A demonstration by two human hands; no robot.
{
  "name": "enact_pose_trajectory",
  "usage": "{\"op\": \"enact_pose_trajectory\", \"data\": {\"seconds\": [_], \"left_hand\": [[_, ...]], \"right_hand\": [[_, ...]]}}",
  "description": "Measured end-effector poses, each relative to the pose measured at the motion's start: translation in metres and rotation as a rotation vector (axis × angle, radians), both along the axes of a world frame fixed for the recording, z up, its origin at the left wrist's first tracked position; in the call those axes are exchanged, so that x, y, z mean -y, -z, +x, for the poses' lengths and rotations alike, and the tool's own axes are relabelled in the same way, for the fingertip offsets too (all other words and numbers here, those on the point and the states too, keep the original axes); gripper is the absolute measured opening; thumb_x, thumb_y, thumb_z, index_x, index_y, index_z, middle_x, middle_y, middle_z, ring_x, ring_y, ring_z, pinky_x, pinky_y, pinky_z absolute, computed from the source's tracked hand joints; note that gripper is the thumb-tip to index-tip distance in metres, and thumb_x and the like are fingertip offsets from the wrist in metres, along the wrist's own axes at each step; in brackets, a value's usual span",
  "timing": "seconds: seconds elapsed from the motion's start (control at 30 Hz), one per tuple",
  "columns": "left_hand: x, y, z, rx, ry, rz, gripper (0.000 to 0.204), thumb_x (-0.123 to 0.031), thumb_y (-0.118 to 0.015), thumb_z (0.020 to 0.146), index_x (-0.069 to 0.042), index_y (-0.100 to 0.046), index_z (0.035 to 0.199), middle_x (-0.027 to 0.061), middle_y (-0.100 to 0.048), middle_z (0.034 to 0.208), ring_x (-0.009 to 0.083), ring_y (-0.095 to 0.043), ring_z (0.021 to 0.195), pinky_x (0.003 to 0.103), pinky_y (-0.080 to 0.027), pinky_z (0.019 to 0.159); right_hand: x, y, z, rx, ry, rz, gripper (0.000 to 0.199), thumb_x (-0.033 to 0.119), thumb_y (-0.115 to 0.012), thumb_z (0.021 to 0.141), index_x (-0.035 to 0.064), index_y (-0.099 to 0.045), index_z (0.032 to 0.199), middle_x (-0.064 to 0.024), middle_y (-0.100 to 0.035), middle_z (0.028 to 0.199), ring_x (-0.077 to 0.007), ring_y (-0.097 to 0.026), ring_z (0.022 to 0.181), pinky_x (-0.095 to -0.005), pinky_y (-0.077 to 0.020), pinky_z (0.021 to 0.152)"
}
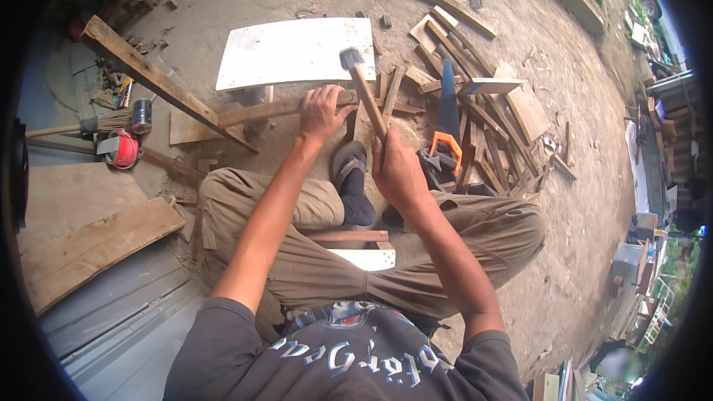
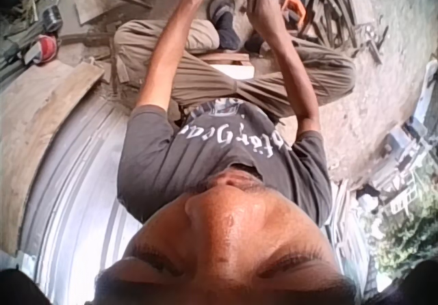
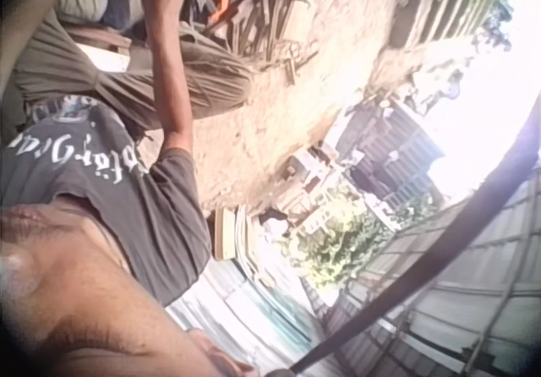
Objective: The person assembles a wooden frame by hammering nails into joints and aligning pieces. They use a hammer and a hand saw to join and trim wooden components on a small white workbench.
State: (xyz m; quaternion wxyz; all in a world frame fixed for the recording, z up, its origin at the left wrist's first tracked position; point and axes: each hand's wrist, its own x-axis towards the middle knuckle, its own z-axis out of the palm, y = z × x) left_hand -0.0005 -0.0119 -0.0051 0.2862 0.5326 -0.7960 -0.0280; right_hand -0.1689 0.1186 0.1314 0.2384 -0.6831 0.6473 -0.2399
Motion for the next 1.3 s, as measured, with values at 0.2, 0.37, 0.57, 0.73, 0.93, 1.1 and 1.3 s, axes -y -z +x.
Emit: {"op": "enact_pose_trajectory", "data": {"seconds": [0.2, 0.37, 0.57, 0.73, 0.93, 1.1, 1.3], "left_hand": [[-0.002, 0.000, 0.004, -0.006, -0.002, -0.045, 0.048, -0.040, -0.075, 0.080, -0.008, -0.060, 0.113, 0.0065, -0.065, 0.111, 0.0230, -0.061, 0.106, 0.039, -0.042, 0.094], [-0.007, -0.002, 0.004, -0.003, 0.052, -0.025, 0.055, -0.038, -0.074, 0.082, -0.016, -0.057, 0.130, 0.0041, -0.065, 0.118, 0.0222, -0.060, 0.110, 0.039, -0.041, 0.095], [-0.007, -0.005, 0.000, 0.008, 0.104, -0.074, 0.056, -0.034, -0.072, 0.084, -0.023, -0.056, 0.136, 0.0000, -0.064, 0.125, 0.0192, -0.057, 0.119, 0.040, -0.038, 0.100], [-0.006, 0.002, -0.005, 0.069, 0.059, -0.162, 0.055, -0.037, -0.073, 0.083, -0.017, -0.058, 0.132, 0.0018, -0.062, 0.130, 0.0207, -0.050, 0.128, 0.048, -0.028, 0.110], [-0.019, -0.001, -0.036, -0.023, -0.170, -0.078, 0.055, -0.045, -0.074, 0.082, -0.017, -0.059, 0.127, -0.0001, -0.063, 0.112, 0.0216, -0.054, 0.115, 0.053, -0.022, 0.111], [-0.014, 0.010, -0.044, 0.025, -0.236, -0.151, 0.044, -0.040, -0.070, 0.084, -0.024, -0.061, 0.124, -0.0014, -0.061, 0.105, 0.0198, -0.055, 0.108, 0.051, -0.022, 0.110], [-0.016, 0.005, -0.046, 0.049, -0.210, -0.141, 0.044, -0.035, -0.071, 0.084, -0.021, -0.062, 0.124, 0.0002, -0.062, 0.107, 0.0210, -0.056, 0.108, 0.048, -0.027, 0.106]], "right_hand": [[0.000, -0.018, -0.002, 0.004, -0.024, 0.053, 0.024, 0.020, -0.050, 0.100, -0.0022, -0.046, 0.092, -0.0293, -0.059, 0.064, -0.0508, -0.059, 0.064, -0.0573, -0.0446, 0.059], [0.009, -0.017, 0.001, 0.144, 0.053, -0.051, 0.025, 0.021, -0.049, 0.101, -0.0026, -0.048, 0.094, -0.0285, -0.057, 0.064, -0.0503, -0.057, 0.064, -0.0557, -0.0413, 0.057], [0.001, 0.005, -0.013, 0.221, 0.233, 0.060, 0.033, 0.028, -0.048, 0.102, -0.0048, -0.051, 0.096, -0.0329, -0.060, 0.072, -0.0532, -0.059, 0.073, -0.0567, -0.0431, 0.063], [-0.007, 0.033, -0.019, 0.333, 0.284, 0.064, 0.034, 0.028, -0.047, 0.102, -0.0058, -0.052, 0.097, -0.0342, -0.059, 0.071, -0.0541, -0.059, 0.075, -0.0581, -0.0433, 0.064], [-0.002, 0.037, -0.014, 0.400, 0.298, 0.101, 0.035, 0.028, -0.047, 0.102, -0.0062, -0.051, 0.097, -0.0358, -0.059, 0.071, -0.0556, -0.058, 0.074, -0.0591, -0.0436, 0.063], [-0.008, 0.036, -0.020, 0.395, 0.273, 0.082, 0.034, 0.028, -0.047, 0.101, -0.0058, -0.050, 0.094, -0.0363, -0.058, 0.070, -0.0565, -0.057, 0.073, -0.0608, -0.0433, 0.064], [-0.010, 0.031, -0.021, 0.373, 0.264, 0.129, 0.033, 0.027, -0.047, 0.101, -0.0051, -0.050, 0.096, -0.0357, -0.059, 0.070, -0.0560, -0.058, 0.072, -0.0609, -0.0435, 0.064]]}}
